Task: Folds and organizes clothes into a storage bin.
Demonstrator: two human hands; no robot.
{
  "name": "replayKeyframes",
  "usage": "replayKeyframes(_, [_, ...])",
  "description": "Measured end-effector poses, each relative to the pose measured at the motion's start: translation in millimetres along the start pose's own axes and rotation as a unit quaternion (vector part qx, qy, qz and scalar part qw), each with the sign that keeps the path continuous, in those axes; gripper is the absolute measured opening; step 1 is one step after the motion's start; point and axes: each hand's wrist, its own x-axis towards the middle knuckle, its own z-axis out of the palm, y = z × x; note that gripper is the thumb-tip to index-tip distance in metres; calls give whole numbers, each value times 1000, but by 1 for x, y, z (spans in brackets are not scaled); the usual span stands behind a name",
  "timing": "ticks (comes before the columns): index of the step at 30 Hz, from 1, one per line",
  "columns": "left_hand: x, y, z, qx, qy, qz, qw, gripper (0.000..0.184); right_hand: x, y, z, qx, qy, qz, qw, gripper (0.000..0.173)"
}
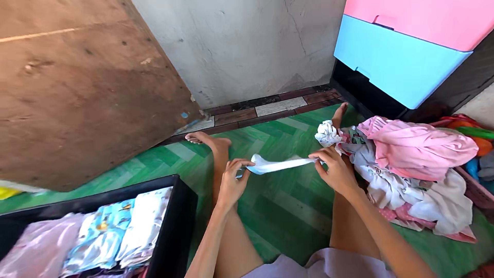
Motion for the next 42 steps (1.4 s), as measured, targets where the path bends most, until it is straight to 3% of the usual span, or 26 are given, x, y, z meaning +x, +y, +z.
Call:
replayKeyframes(3, [-28,-16,9,45,-50,-10,998,20,-26,6,5,-7,-82,3,997,23])
replayKeyframes(5, [-54,-28,22,90,-135,-63,985,22,-45,8,14,-17,-205,42,978,23])
replayKeyframes(8, [-84,-44,45,157,-288,-133,935,25,-68,12,38,-39,-408,111,905,29])
replayKeyframes(12, [-96,-41,63,203,-446,-182,852,30,-96,19,70,-66,-546,138,823,26])
replayKeyframes(14, [-96,-35,65,211,-482,-197,827,31,-101,18,75,-75,-577,151,799,25])
replayKeyframes(23, [-95,-30,66,195,-518,-224,802,28,-99,21,71,-47,-616,175,767,26])
replayKeyframes(26, [-97,-39,62,113,-460,-258,842,24,-90,39,66,45,-564,185,803,26])
replayKeyframes(28, [-95,-49,60,10,-347,-281,895,21,-82,58,70,166,-425,218,863,25])
replayKeyframes(29, [-93,-53,63,-32,-277,-288,916,21,-74,63,71,235,-359,260,865,29])
replayKeyframes(31, [-88,-60,72,-39,-169,-316,933,23,-58,69,81,327,-257,394,819,42])
replayKeyframes(33, [-84,-66,81,2,-144,-347,927,28,-48,75,96,327,-240,478,779,56])
replayKeyframes(35, [-84,-67,87,22,-158,-368,916,30,-49,76,113,295,-242,484,788,57])
replayKeyframes(37, [-86,-66,88,22,-142,-349,926,28,-58,79,127,280,-213,451,820,47])
replayKeyframes(40, [-89,-63,87,-7,-48,-278,960,24,-62,79,131,315,-95,400,855,34])
replayKeyframes(42, [-88,-64,88,-14,11,-260,965,22,-54,79,132,344,-29,382,857,34])
